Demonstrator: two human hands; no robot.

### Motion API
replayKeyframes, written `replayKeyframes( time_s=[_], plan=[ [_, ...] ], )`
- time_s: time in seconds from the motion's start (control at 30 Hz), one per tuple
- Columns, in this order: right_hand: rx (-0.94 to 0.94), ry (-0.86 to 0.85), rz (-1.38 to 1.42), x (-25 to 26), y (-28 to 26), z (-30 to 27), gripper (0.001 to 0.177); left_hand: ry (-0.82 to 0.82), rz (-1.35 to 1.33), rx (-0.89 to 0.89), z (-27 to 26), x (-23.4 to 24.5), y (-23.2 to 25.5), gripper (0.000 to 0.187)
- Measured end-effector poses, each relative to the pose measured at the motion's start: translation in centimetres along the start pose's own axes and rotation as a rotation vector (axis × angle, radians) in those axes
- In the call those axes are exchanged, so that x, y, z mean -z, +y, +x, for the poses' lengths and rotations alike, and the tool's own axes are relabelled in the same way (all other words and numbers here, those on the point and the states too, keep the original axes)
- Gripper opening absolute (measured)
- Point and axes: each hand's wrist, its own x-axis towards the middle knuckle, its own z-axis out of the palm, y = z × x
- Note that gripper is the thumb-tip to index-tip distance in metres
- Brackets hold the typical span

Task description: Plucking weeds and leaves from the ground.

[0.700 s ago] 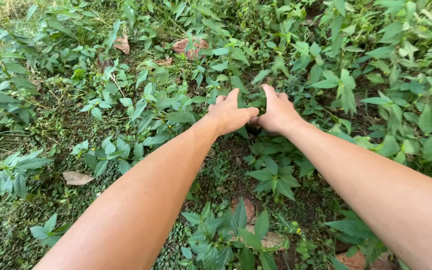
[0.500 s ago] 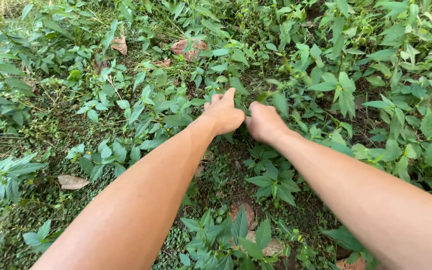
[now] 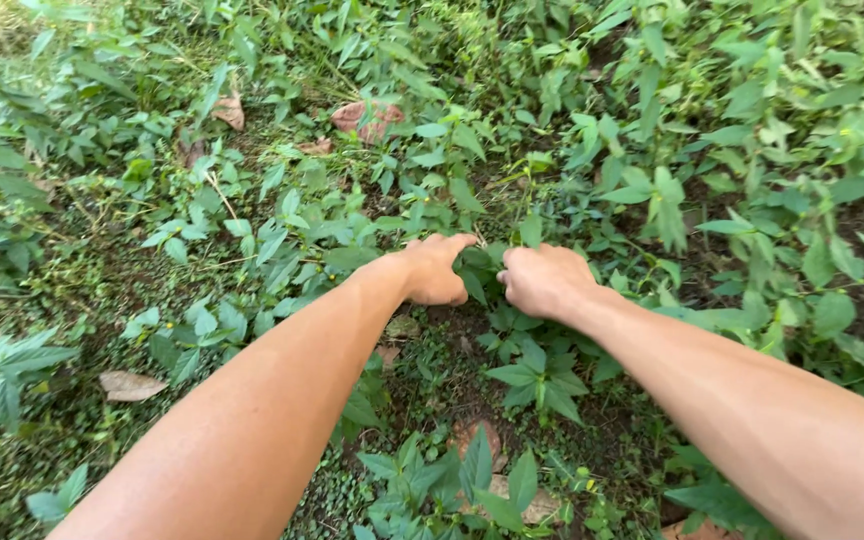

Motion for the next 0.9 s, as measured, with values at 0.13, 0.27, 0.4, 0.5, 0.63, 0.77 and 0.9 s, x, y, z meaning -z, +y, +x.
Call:
replayKeyframes(
  time_s=[0.13,0.27,0.4,0.5,0.63,0.77,0.9],
  plan=[
    [0.035,-0.027,0.023,0.8,-0.4,-1.3,0.025,-0.052,0.062,-0.006,-0.6,0.3,1.8,0.103],
    [0.091,0.133,-0.057,3.6,-4.2,-3.0,0.023,-0.051,0.092,0.005,2.4,-1.1,0.6,0.089],
    [0.080,0.252,0.017,5.3,-7.1,-4.4,0.044,-0.019,0.070,0.013,-1.1,1.8,0.5,0.084],
    [0.183,0.512,-0.108,3.9,-7.8,-4.5,0.035,0.002,0.065,0.082,-0.3,1.5,-2.4,0.058],
    [0.186,0.015,0.032,4.3,-10.3,-7.0,0.049,0.032,0.346,-0.043,-1.6,2.9,-5.4,0.031],
    [0.287,-0.155,0.069,1.9,-8.9,-6.1,0.032,-0.015,0.104,-0.004,-5.4,5.2,-5.1,0.023],
    [0.527,-0.156,0.309,-0.1,-6.6,-3.9,0.033,-0.249,-0.012,-0.155,-5.3,3.4,-7.2,0.032]
  ],
)
